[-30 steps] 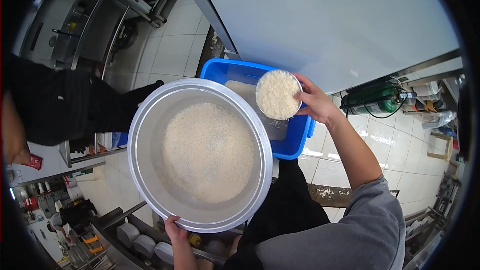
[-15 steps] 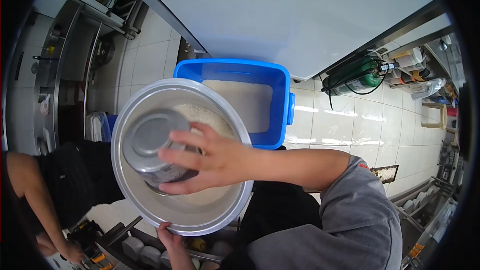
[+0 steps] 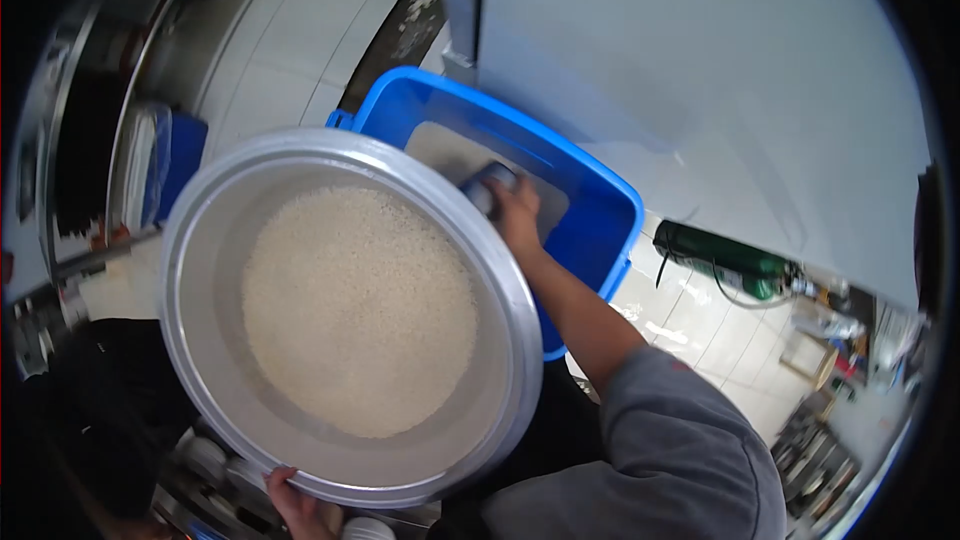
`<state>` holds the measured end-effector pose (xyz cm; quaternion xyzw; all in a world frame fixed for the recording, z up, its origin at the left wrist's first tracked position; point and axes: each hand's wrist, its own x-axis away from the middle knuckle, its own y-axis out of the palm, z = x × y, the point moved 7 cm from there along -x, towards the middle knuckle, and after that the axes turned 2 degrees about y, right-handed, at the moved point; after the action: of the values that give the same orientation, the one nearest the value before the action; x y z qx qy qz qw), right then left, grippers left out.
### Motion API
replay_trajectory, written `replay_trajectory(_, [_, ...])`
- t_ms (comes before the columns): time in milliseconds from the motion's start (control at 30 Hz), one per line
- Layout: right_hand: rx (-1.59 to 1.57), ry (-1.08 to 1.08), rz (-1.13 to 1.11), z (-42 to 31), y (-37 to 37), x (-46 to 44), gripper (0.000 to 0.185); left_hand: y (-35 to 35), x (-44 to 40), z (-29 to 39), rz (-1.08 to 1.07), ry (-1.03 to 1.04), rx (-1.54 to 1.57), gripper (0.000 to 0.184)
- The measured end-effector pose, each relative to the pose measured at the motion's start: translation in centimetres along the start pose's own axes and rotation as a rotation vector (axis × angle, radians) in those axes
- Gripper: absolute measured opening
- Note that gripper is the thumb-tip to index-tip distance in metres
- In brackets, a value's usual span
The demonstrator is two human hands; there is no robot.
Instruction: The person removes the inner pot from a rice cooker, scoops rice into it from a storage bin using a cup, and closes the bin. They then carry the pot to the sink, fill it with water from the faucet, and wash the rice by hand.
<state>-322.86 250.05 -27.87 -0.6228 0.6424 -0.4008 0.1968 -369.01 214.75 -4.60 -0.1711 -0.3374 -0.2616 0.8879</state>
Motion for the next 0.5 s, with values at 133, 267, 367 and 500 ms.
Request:
replay_trajectory(133, [0.498, -0.769, -0.184, -2.5, 10.7, -6.3, 0.038, 1.2, 1.9, -1.5, 0.051, 0.057, 0.053, 0.063])
replay_trajectory(267, [0.649, -0.89, -0.621, 6.5, 17.9, -5.6, 0.043, 2.8, 3.5, -3.0, 0.145, 0.085, 0.098, 0.068])
replay_trajectory(367, [0.57, -0.661, -0.994, 7.8, 16.4, -5.6, 0.047, 5.0, 4.4, -2.8, 0.187, 0.094, 0.117, 0.067])
replay_trajectory(500, [0.304, -0.312, -1.309, 5.9, 10.7, -5.6, 0.052, 4.4, 5.3, -4.8, 0.203, 0.077, 0.153, 0.064])
